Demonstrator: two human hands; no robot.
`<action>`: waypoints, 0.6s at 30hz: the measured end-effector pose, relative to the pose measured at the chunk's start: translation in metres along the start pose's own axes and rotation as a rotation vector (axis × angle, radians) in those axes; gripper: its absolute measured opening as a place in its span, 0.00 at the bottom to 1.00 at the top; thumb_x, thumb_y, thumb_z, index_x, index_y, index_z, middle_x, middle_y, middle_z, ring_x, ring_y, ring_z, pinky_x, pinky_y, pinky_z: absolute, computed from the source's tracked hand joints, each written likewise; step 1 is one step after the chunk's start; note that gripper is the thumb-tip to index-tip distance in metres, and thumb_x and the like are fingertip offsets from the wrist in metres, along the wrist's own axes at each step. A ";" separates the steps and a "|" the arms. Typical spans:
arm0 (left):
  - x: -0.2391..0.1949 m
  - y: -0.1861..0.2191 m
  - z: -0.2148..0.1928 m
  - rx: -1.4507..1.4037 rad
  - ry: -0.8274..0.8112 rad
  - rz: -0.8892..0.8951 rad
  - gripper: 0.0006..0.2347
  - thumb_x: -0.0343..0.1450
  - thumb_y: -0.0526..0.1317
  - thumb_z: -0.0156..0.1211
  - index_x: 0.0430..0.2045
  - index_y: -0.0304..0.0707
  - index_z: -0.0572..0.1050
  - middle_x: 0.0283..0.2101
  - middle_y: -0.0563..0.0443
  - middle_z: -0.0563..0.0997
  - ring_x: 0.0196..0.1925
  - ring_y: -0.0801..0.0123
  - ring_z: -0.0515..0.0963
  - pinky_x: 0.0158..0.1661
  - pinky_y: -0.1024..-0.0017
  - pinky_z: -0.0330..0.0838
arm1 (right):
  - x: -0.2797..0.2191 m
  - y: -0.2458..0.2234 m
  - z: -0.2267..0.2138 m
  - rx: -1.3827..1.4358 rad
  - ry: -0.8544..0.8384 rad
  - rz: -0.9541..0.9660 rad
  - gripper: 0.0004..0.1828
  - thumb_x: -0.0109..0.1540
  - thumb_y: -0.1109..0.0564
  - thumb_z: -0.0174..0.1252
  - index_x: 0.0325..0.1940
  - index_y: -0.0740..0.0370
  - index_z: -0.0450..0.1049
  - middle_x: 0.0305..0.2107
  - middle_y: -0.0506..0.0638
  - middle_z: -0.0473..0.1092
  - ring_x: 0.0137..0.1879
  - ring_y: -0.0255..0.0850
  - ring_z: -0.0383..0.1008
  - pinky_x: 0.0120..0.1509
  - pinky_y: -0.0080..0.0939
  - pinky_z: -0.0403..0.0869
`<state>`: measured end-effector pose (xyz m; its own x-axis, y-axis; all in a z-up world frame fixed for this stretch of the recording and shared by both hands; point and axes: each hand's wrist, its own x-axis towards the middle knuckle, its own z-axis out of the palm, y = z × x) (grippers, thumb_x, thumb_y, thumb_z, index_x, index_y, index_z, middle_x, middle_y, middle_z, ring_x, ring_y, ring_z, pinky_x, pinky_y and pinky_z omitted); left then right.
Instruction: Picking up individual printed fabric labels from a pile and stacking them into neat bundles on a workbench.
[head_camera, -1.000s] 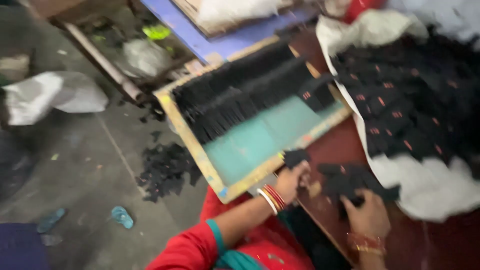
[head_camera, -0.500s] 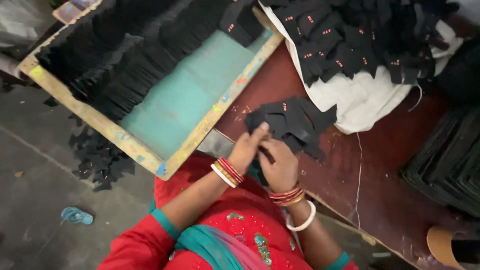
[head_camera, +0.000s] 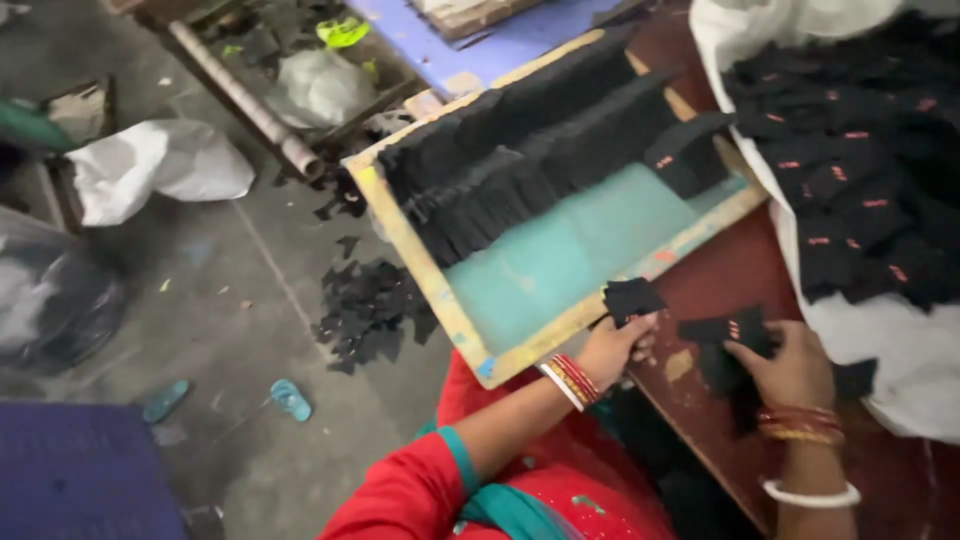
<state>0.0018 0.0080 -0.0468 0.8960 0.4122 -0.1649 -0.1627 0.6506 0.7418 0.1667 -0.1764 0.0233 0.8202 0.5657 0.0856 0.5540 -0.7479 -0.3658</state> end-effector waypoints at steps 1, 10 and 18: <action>-0.001 -0.001 0.003 -0.102 -0.031 -0.044 0.09 0.79 0.43 0.58 0.32 0.40 0.71 0.24 0.62 0.68 0.24 0.79 0.66 0.29 0.76 0.66 | -0.003 0.014 0.006 0.004 0.086 -0.055 0.32 0.54 0.41 0.73 0.51 0.68 0.77 0.46 0.62 0.76 0.53 0.57 0.77 0.57 0.53 0.75; -0.009 0.044 0.042 0.861 -0.638 0.267 0.19 0.75 0.45 0.65 0.52 0.28 0.73 0.46 0.50 0.78 0.48 0.72 0.76 0.49 0.67 0.72 | -0.019 0.015 -0.052 0.349 -0.433 -0.179 0.14 0.52 0.55 0.74 0.36 0.66 0.82 0.32 0.49 0.78 0.38 0.38 0.78 0.45 0.36 0.76; 0.003 -0.031 0.022 0.298 -0.171 -0.160 0.11 0.78 0.44 0.58 0.35 0.34 0.78 0.31 0.54 0.81 0.31 0.74 0.80 0.35 0.70 0.77 | -0.032 0.009 -0.044 -0.029 -0.205 0.073 0.25 0.60 0.41 0.65 0.55 0.55 0.82 0.44 0.55 0.79 0.49 0.49 0.80 0.53 0.46 0.76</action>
<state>0.0182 -0.0251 -0.0565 0.9606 0.1911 -0.2017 0.0896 0.4740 0.8760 0.1515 -0.2166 0.0576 0.8138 0.5659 -0.1319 0.5001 -0.7976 -0.3372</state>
